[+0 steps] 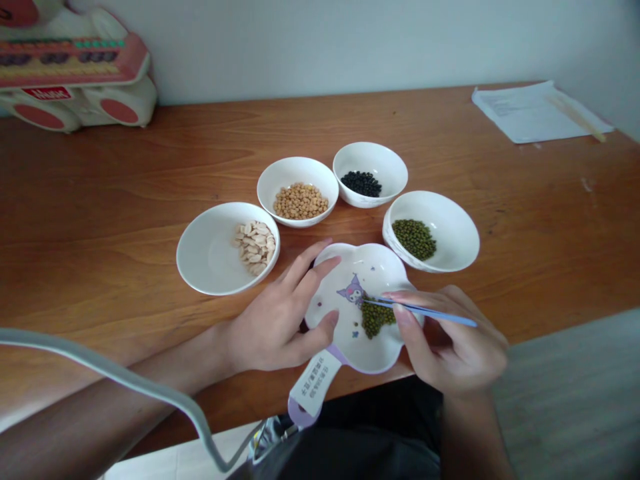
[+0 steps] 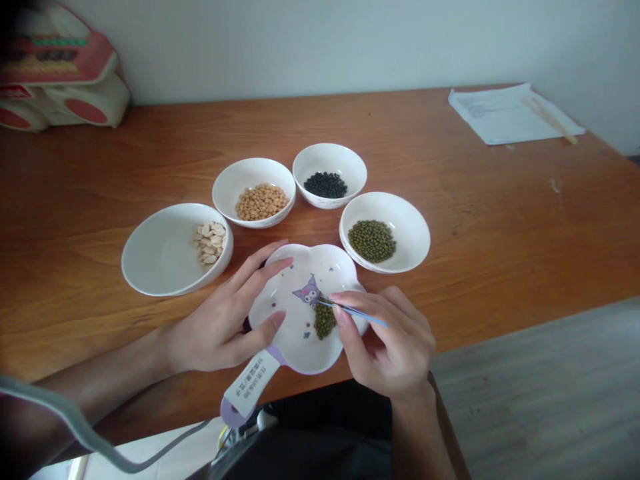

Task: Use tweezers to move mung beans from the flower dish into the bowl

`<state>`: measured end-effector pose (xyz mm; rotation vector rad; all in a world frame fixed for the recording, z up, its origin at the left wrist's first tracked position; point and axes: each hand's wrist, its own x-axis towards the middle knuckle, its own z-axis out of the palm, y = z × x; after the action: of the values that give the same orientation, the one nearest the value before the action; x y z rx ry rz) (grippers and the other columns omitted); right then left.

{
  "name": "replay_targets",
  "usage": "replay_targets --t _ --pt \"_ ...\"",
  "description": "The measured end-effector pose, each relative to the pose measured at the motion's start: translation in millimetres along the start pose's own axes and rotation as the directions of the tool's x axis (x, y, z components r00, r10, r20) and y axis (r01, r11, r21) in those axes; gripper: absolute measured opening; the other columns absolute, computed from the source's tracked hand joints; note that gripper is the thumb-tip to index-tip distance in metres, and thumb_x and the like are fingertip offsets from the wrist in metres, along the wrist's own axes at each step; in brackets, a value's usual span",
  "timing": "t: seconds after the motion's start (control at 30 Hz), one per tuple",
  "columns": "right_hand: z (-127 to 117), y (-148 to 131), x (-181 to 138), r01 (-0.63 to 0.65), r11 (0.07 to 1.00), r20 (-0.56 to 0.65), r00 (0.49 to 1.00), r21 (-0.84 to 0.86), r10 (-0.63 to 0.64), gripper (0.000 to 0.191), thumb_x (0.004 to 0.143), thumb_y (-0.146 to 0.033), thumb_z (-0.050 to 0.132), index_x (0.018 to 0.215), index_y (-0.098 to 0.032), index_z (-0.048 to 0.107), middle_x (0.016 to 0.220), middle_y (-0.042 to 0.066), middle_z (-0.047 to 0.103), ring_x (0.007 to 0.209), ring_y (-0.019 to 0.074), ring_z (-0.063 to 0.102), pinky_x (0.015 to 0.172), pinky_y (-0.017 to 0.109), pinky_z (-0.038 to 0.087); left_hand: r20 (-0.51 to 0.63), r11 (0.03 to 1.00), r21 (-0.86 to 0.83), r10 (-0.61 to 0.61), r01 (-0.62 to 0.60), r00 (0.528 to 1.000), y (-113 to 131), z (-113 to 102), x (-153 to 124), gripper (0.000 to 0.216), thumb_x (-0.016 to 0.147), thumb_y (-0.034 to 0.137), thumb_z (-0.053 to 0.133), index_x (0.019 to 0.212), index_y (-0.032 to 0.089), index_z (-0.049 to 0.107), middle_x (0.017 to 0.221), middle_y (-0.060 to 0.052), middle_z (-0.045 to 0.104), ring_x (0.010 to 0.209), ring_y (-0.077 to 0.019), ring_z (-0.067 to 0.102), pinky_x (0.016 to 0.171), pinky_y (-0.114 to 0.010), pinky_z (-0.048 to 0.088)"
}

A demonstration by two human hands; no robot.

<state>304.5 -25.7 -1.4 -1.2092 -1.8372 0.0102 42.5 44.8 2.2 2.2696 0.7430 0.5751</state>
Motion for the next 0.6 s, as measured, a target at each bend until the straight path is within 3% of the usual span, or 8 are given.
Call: replay_targets --t 0.6 --pt "0.1 2.0 0.3 -0.009 1.0 0.044 0.999 0.013 0.009 0.035 0.09 -0.003 0.078 0.118 -0.025 0.076 0.103 0.003 0.087 0.07 0.0183 0.077 0.062 0.036 0.058 0.002 1.0 -0.005 0.004 -0.004 1.0 0.7 -1.6 0.7 0.07 0.108 0.03 0.061 0.169 0.02 0.027 0.18 -0.024 0.025 0.169 -0.0395 0.034 0.137 -0.059 0.039"
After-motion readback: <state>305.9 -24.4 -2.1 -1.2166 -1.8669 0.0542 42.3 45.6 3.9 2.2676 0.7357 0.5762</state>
